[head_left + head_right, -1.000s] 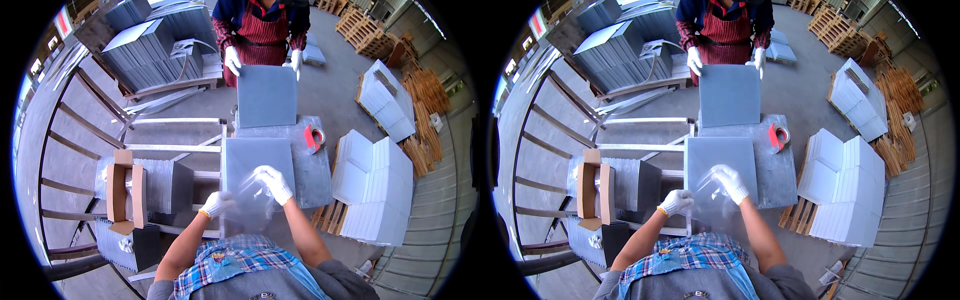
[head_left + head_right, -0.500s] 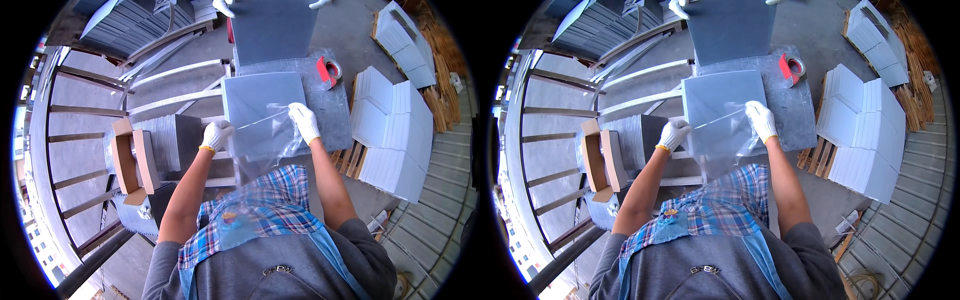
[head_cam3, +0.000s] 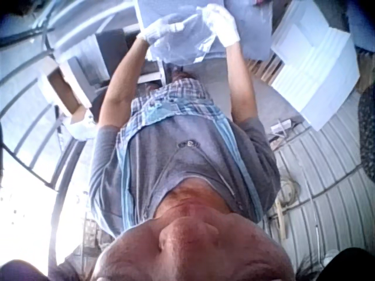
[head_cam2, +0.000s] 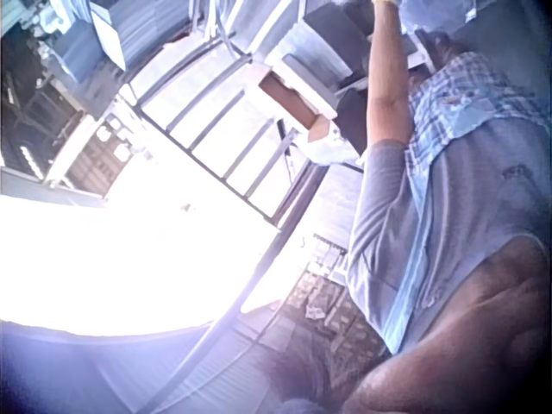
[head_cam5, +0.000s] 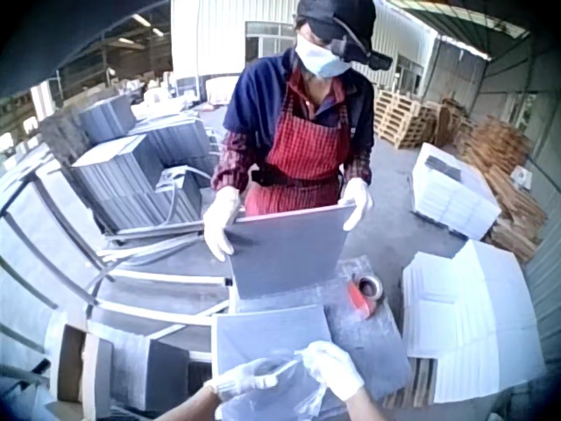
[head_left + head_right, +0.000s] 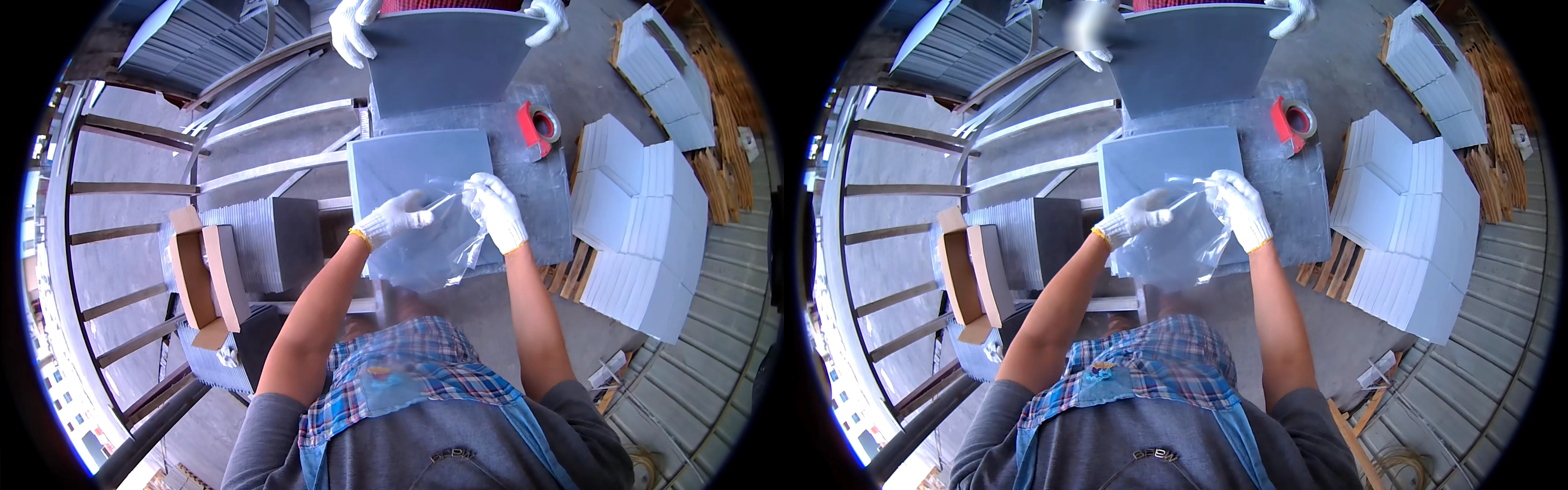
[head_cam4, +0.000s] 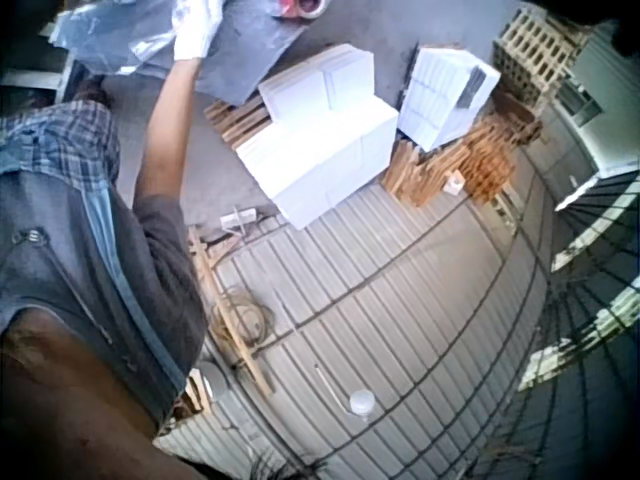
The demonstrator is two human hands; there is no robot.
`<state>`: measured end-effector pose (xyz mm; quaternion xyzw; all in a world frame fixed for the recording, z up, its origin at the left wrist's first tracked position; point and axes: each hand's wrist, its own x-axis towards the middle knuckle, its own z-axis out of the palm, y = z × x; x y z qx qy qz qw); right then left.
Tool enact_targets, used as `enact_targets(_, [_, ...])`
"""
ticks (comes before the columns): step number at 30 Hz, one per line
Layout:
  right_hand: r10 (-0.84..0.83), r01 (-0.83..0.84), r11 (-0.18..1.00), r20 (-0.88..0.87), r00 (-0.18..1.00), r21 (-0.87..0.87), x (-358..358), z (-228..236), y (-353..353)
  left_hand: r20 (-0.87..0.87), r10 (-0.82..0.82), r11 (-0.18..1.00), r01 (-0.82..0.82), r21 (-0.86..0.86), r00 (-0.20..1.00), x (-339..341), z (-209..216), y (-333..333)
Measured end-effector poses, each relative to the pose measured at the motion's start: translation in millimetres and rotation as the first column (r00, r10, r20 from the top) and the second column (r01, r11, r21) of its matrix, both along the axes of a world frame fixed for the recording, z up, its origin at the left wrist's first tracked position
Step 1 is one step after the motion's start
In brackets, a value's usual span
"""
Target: The person wraps rectangular panels in plastic film and places them into a cardboard box. They then insert white foam pieces into the box and secure the contents with tape. The task is performed in a warehouse setting with another worker nearby.
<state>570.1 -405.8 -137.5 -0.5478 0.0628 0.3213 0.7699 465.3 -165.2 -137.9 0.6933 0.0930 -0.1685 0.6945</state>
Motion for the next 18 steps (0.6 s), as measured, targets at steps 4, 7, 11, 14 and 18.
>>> enact_targets(4, [-0.121, 0.133, 0.971, -0.072, 0.99, 0.197, 8.7, -9.1, -9.5, -0.294, -0.28, 0.957, 0.241, -0.163, 0.914, 4.4, -6.6, 10.7])
enact_targets(7, [-0.13, 0.13, 0.989, 0.001, 0.991, 0.077, 14.3, -25.2, -22.5, -0.258, -0.264, 0.936, 0.183, -0.3, 0.929, 0.4, -14.1, 22.7])
enact_targets(11, [0.05, 0.031, 0.956, 0.264, 0.963, -0.293, 17.8, -50.0, -35.9, -0.216, -0.139, 0.785, 0.24, 0.571, 0.967, 24.6, 5.1, 24.7])
enact_targets(14, [0.274, -0.033, 0.855, 0.396, 0.876, -0.518, 23.4, -52.7, -33.1, 0.049, -0.138, 0.5, 0.027, 0.866, 0.989, 36.7, -3.2, 23.5])
enact_targets(18, [0.262, -0.063, 0.83, 0.289, 0.921, -0.554, 41.8, -48.8, -22.9, 0.193, -0.189, 0.301, -0.13, 0.945, 0.963, 41.9, -15.6, 10.5])
